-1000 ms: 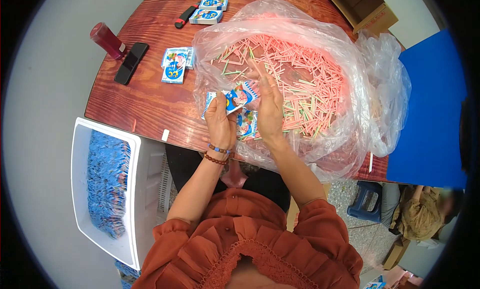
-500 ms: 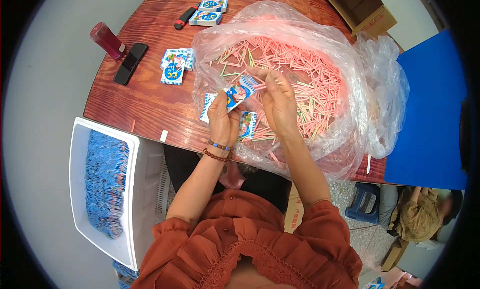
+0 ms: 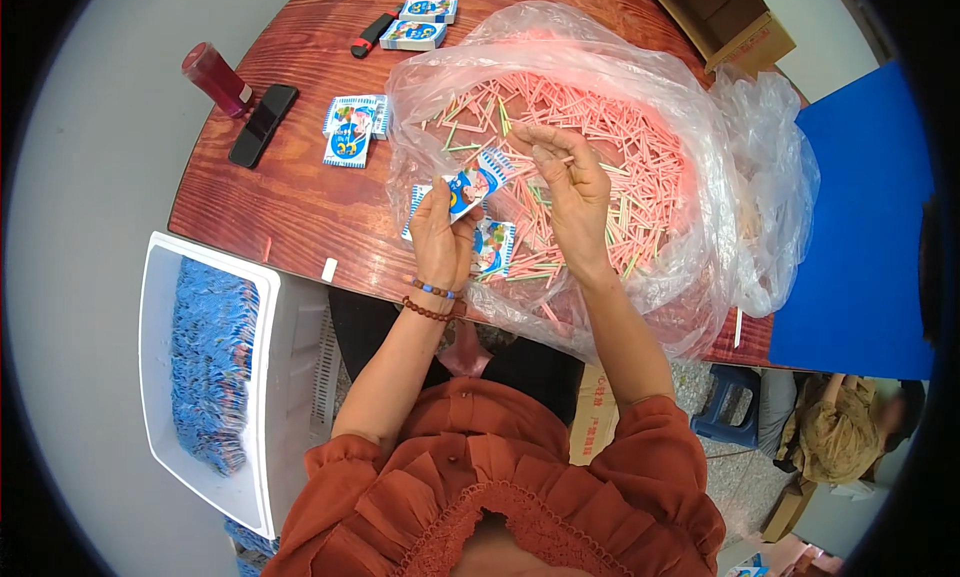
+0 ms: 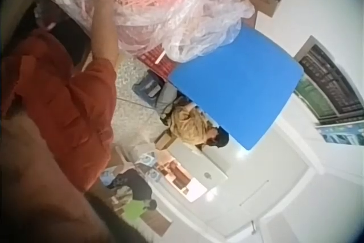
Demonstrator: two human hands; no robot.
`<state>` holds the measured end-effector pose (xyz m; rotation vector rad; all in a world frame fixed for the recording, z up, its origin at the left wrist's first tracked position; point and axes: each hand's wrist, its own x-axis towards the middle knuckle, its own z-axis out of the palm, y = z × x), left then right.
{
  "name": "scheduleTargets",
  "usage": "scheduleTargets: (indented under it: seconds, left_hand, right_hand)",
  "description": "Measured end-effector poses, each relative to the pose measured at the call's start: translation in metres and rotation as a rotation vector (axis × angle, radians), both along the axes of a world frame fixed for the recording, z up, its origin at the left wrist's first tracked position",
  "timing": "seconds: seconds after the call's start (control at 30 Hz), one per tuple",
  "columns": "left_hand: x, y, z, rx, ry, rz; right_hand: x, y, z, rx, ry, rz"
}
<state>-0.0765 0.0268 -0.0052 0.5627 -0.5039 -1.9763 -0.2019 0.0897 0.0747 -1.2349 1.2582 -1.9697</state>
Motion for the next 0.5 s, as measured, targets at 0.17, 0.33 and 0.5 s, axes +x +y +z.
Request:
scheduleTargets:
  seconds: [0.17, 0.33, 0.5]
  left_hand:
    - [0.001, 0.001, 0.006, -0.005, -0.026, -0.022]
    - [-0.001, -0.002, 0.010, -0.063, -0.055, -0.043]
    - [0.000, -0.003, 0.010, -0.080, -0.020, -0.074]
  right_hand:
    - [-0.003, 0.001, -0.001, 0.138, 0.231, 0.012]
    - [-0.006, -0.007, 0.014, 0.114, 0.599, -0.052]
    - [-0.007, -0.026, 0.016, 0.136, 0.427, 0.059]
